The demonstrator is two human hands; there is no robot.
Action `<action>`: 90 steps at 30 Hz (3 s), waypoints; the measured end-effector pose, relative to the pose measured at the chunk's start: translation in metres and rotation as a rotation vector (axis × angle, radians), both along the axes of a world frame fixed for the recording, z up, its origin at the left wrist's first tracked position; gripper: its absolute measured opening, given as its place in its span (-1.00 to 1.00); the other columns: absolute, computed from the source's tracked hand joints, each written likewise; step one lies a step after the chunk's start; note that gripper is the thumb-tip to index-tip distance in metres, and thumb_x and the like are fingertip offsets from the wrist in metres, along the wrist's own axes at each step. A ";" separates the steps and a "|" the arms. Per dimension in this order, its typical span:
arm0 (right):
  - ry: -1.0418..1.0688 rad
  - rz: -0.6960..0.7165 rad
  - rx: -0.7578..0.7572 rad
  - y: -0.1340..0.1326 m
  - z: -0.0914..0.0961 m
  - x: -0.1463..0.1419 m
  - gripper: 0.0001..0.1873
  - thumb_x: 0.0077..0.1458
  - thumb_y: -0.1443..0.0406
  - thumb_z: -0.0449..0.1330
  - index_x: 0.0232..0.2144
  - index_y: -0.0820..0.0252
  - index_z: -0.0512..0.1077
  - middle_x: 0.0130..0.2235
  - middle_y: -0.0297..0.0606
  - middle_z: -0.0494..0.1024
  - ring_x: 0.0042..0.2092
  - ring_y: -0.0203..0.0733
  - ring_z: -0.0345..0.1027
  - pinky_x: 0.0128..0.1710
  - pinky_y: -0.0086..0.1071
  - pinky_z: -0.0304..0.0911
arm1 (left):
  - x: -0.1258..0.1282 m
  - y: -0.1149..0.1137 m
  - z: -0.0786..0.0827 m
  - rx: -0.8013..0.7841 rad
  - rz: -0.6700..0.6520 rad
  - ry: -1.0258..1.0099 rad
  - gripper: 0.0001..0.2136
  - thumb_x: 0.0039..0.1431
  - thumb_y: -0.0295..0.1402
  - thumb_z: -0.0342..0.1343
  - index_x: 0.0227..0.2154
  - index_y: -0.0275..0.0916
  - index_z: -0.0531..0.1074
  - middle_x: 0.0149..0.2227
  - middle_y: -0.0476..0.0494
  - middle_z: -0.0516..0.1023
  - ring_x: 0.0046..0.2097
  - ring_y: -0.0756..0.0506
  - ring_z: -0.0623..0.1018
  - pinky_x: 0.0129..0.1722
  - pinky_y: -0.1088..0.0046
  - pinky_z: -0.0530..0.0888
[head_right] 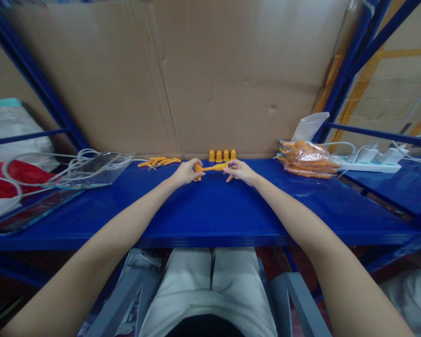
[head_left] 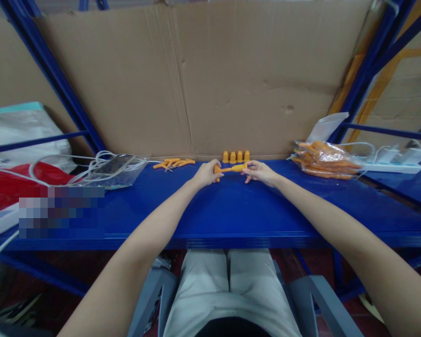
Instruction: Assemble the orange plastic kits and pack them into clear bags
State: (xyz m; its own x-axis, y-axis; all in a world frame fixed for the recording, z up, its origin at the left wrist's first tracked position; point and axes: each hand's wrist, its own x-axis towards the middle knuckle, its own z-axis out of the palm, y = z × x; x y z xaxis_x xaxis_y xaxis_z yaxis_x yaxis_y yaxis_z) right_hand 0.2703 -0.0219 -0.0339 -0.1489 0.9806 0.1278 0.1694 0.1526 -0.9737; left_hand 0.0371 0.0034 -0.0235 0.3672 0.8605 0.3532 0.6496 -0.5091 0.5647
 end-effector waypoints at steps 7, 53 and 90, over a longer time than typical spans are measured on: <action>-0.023 -0.022 -0.002 -0.006 0.003 -0.002 -0.77 0.11 0.19 0.29 -0.35 0.25 0.40 -0.54 -0.30 0.54 -0.57 -0.35 0.44 -0.62 -0.56 0.10 | 0.001 -0.003 0.001 0.010 0.015 0.023 -0.76 0.05 -0.47 0.25 -0.26 -0.21 0.32 -0.64 0.16 0.41 -0.60 0.04 0.47 -0.57 0.62 0.32; 0.060 -0.015 -0.032 -0.005 0.007 -0.001 -0.64 0.15 0.10 0.24 -0.53 0.21 0.31 -0.64 -0.36 0.42 -0.72 -0.45 0.14 -0.77 -0.55 0.04 | 0.006 -0.014 0.010 0.017 -0.022 -0.052 -0.76 0.01 -0.48 0.27 -0.29 -0.24 0.34 -0.63 0.15 0.39 -0.61 0.06 0.46 -0.58 0.63 0.30; 0.057 -0.072 -0.189 -0.012 0.017 -0.003 -0.70 0.26 0.19 0.14 -0.44 0.29 0.37 -0.52 -0.24 0.53 -0.67 -0.44 0.24 -0.71 -0.56 0.17 | 0.003 -0.003 0.003 0.072 -0.074 -0.015 -0.76 0.01 -0.47 0.27 -0.28 -0.23 0.34 -0.64 0.15 0.41 -0.60 0.04 0.48 -0.57 0.61 0.32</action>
